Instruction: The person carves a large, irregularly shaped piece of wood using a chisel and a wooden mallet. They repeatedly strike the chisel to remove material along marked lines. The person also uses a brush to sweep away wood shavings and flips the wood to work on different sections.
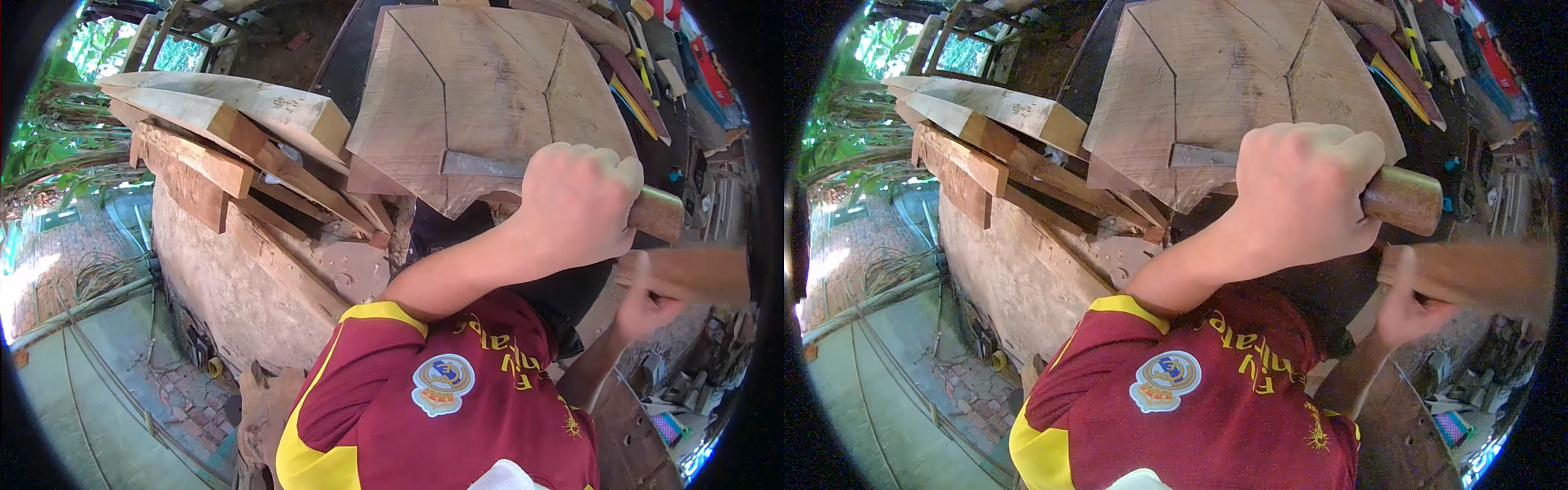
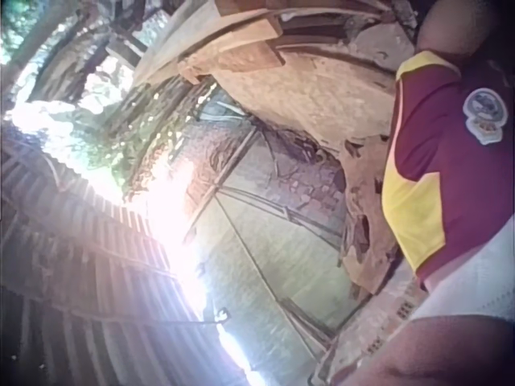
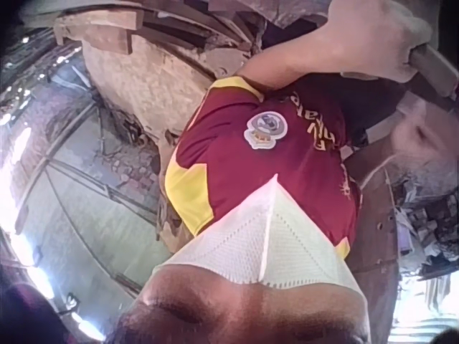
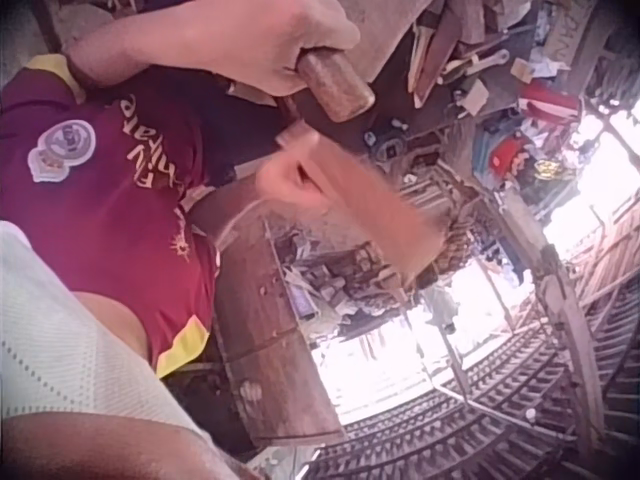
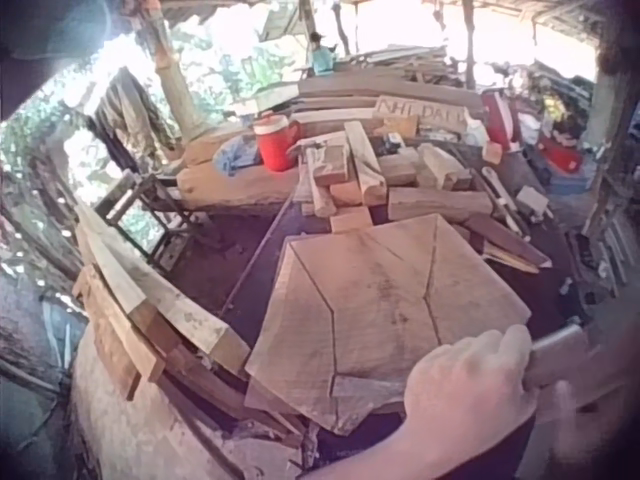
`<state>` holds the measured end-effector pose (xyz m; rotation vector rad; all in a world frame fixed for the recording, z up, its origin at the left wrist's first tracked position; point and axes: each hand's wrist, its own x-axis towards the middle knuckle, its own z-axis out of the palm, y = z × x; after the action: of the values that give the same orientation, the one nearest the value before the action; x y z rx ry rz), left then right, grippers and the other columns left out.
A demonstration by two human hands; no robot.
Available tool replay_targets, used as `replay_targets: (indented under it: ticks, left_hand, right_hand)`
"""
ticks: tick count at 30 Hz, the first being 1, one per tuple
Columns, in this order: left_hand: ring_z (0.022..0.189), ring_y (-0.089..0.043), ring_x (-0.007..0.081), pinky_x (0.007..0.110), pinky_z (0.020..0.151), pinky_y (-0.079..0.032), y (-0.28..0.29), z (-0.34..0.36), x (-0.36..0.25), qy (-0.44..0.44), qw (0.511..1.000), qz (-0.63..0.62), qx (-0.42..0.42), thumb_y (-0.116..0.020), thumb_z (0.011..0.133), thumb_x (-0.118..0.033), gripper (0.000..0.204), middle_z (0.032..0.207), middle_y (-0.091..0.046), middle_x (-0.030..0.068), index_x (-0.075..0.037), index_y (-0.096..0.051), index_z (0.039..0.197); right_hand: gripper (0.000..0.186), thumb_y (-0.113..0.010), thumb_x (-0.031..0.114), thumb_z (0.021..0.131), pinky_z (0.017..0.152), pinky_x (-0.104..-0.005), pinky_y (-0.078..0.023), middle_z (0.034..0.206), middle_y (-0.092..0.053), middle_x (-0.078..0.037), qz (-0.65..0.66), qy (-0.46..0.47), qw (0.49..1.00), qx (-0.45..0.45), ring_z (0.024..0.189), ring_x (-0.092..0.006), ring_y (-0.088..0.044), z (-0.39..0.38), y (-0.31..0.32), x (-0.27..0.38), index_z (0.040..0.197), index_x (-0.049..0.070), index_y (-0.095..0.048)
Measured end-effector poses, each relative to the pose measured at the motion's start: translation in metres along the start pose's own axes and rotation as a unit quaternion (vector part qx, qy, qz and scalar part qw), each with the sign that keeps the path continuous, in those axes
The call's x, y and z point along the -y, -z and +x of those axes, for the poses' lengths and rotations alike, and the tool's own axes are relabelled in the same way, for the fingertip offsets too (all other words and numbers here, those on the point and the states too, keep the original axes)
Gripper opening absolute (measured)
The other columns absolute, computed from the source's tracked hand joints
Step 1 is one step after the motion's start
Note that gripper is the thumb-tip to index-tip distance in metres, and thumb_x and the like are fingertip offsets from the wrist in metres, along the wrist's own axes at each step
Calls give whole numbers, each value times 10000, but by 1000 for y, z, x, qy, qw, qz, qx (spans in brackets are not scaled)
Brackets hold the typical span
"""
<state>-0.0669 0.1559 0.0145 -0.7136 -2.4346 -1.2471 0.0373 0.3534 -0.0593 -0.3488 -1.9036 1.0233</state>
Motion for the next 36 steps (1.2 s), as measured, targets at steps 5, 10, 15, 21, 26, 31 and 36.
replay_targets:
  ticks: [5,10,15,21,26,31,36]
  left_hand:
    - [638,-630,286,389,569,-484,4,0,1,4,1000,12,8,-731,529,-195,261,665,-601,96,-72,-574,696]
    - [567,-591,306,412,484,-441,-3,1,3,-8,999,-4,-49,-698,512,-177,233,593,-554,76,-95,-529,649]
    - [567,-588,305,415,485,-440,-1,0,4,-10,999,0,-49,-699,512,-176,231,596,-553,77,-95,-527,643]
    - [571,-589,305,412,488,-441,-4,1,4,-5,999,6,-42,-699,510,-173,236,596,-549,77,-92,-516,636]
    - [568,-590,306,411,486,-443,-2,1,3,-8,999,2,-42,-699,516,-173,236,596,-551,77,-93,-516,642]
    - [571,-593,303,409,487,-445,-3,-1,3,-6,999,9,-40,-695,524,-173,229,595,-551,75,-95,-516,644]
    - [571,-595,306,411,486,-446,-3,0,4,-14,999,-1,-38,-693,526,-174,227,595,-552,77,-96,-514,642]
  right_hand:
    - [663,-758,-13,723,917,-394,-480,1211,-555,-184,-32,-65,988,133,1076,-269,-568,19,30,-10,1300,-53,-433]
    - [562,-767,-16,719,881,-375,-493,1226,-550,-188,-61,67,993,77,1063,-238,-580,3,6,-14,1216,-72,-512]
    - [568,-792,-8,703,862,-362,-499,1198,-567,-199,2,-111,988,110,1046,-229,-580,16,37,-20,1196,-73,-518]
    - [580,-778,-7,706,914,-351,-459,1163,-563,-170,-75,14,985,154,1066,-220,-554,-1,27,-17,1210,-66,-496]
    - [584,-767,4,739,912,-350,-460,1187,-547,-187,189,-166,963,100,1074,-219,-549,3,19,-3,1236,-81,-473]
    - [682,-787,23,725,955,-389,-440,1235,-515,-212,-131,23,977,169,1138,-258,-518,-1,28,-5,1282,-102,-414]
    - [692,-793,2,712,934,-386,-463,1237,-518,-224,12,-118,990,74,1112,-270,-536,4,19,6,1280,-115,-414]
